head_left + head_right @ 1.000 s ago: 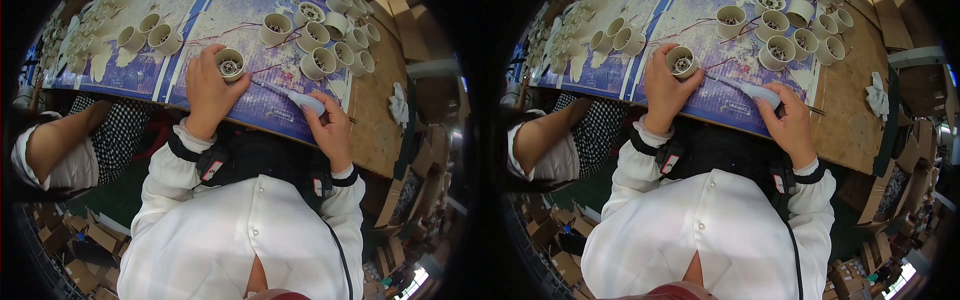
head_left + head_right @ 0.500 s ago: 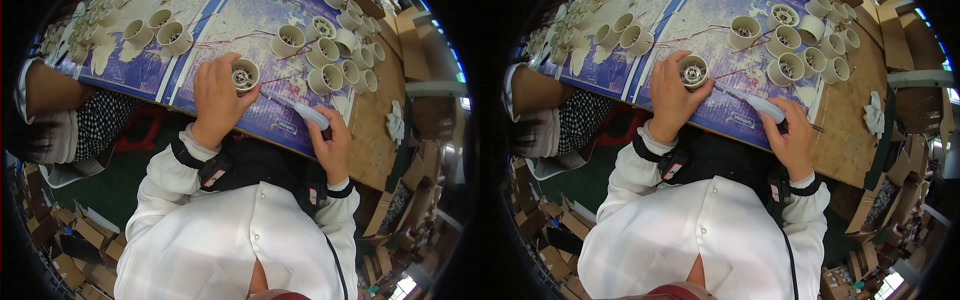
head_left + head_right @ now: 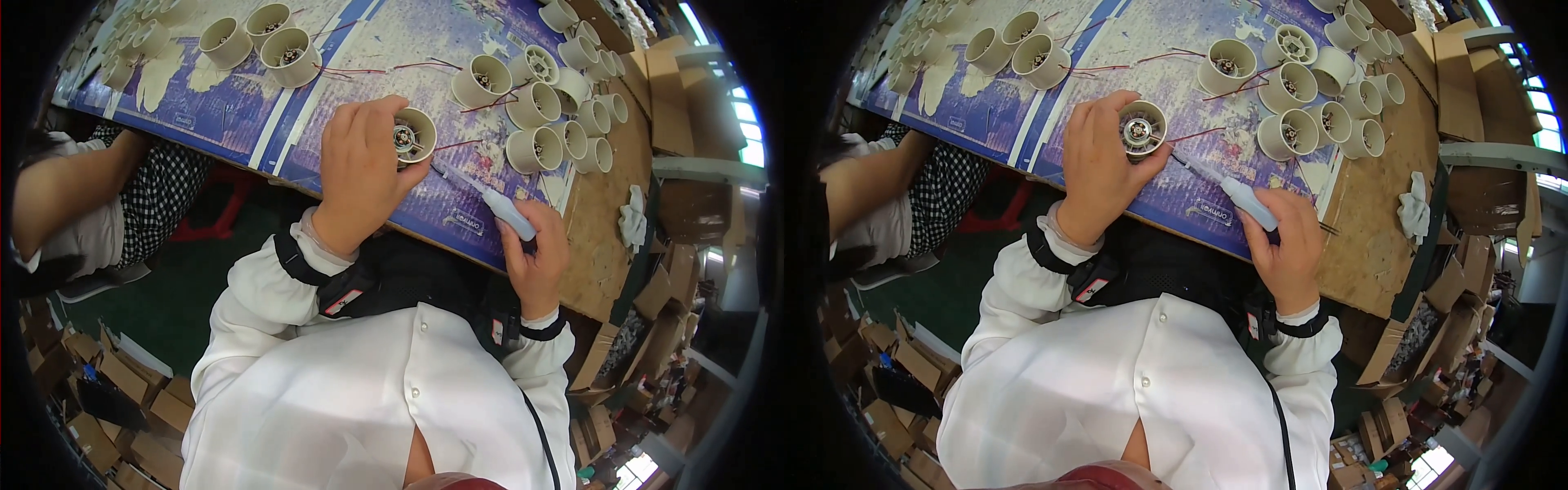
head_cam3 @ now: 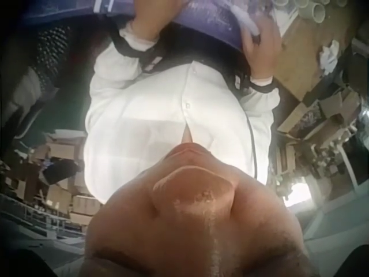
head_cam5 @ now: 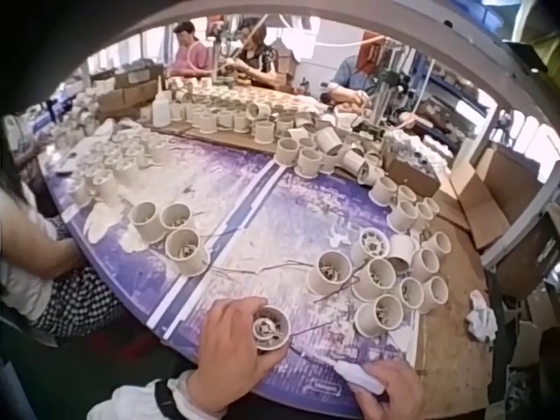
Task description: The person applies glue to a plastic housing, uses tweezers to position and press the wires into place, and then sets the housing down to repeat the process with another unit.
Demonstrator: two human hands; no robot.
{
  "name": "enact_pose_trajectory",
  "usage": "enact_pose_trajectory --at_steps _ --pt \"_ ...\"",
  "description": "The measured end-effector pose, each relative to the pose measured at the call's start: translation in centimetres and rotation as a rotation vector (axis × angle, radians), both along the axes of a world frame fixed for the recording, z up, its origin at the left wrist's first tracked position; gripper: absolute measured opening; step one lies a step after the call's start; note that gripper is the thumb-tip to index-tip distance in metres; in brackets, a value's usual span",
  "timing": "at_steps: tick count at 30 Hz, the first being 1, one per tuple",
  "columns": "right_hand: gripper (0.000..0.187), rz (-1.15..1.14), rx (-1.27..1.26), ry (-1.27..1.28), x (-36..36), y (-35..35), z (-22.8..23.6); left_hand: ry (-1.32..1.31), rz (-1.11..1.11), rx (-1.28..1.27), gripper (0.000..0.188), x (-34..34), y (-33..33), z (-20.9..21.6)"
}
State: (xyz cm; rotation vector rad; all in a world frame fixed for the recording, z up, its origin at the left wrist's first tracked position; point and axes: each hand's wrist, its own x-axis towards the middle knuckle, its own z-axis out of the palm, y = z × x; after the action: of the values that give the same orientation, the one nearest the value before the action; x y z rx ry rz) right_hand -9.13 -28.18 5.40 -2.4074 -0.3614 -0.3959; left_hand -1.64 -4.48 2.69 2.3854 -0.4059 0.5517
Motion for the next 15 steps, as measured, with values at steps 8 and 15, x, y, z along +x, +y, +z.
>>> enact_pose_trajectory --at_steps 8,15 --pt "0.040 0.046 -0.123 -0.136 -0.24 -0.17 0.00 -0.011 0.001 -0.033 0.063 -0.03 0.20 -0.24" --pt "0.044 0.078 -0.194 -0.212 -0.21 -0.22 0.39 -0.026 -0.001 -0.047 0.063 -0.12 0.24 -0.48"
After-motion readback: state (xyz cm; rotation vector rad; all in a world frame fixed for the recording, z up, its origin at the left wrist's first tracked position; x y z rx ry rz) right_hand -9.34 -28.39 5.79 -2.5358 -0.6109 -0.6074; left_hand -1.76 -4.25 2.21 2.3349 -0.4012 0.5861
